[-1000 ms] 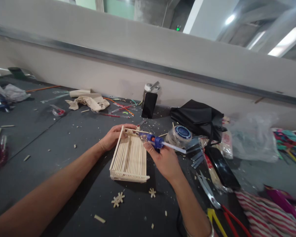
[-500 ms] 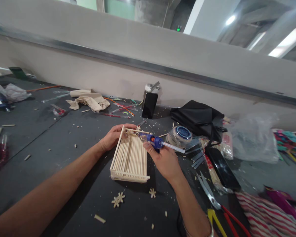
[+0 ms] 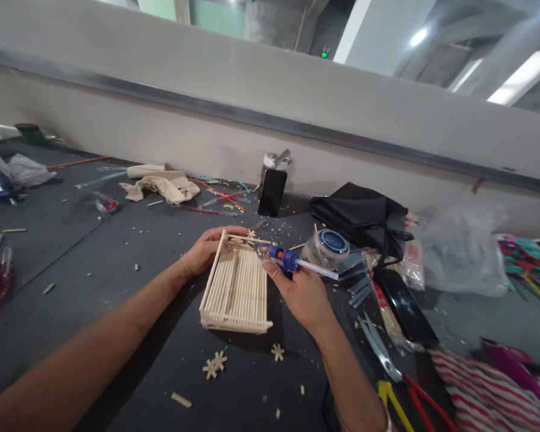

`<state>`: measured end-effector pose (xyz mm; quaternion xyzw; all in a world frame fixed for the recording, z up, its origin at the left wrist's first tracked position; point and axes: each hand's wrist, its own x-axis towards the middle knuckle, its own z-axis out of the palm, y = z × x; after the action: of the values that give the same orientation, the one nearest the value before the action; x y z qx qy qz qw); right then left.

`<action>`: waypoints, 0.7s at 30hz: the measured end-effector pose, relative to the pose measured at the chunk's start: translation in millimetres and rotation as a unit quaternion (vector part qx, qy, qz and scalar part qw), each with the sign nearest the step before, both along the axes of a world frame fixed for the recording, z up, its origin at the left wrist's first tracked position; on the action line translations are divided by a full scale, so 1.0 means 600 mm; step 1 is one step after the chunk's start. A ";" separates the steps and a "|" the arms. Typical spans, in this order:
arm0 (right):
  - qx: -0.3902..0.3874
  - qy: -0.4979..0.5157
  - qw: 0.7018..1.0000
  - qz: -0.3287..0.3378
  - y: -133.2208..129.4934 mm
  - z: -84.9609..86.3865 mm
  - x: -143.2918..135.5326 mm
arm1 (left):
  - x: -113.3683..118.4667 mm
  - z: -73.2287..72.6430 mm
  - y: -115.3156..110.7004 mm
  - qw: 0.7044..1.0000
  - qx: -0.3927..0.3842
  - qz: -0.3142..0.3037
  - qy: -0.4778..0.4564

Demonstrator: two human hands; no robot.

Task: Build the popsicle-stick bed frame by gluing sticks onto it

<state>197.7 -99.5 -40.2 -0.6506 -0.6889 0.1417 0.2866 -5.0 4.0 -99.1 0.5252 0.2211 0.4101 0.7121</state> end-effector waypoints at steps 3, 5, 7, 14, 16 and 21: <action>-0.002 -0.001 1.000 -0.007 -0.001 0.000 0.001 | 0.000 0.000 0.000 1.000 0.001 0.003 0.001; -0.001 0.002 1.000 -0.009 -0.001 -0.001 0.001 | 0.000 0.000 0.000 1.000 0.001 0.005 0.003; 0.000 0.006 1.000 -0.005 -0.002 -0.001 0.002 | 0.000 0.000 0.000 1.000 0.003 0.009 0.006; 0.010 0.008 1.000 -0.003 -0.005 -0.003 0.006 | 0.000 -0.001 0.001 1.000 0.005 0.011 0.001; 0.012 0.010 1.000 -0.004 -0.004 -0.005 0.008 | 0.000 -0.003 0.001 1.000 0.006 0.010 0.000; 0.025 0.032 0.999 -0.004 -0.010 -0.002 0.014 | -0.002 -0.004 0.002 1.000 0.015 0.009 0.008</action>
<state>205.8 -105.4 -41.4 -0.6408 -0.6802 0.1443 0.3253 -6.3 5.1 -101.5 0.5368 0.2252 0.4152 0.6991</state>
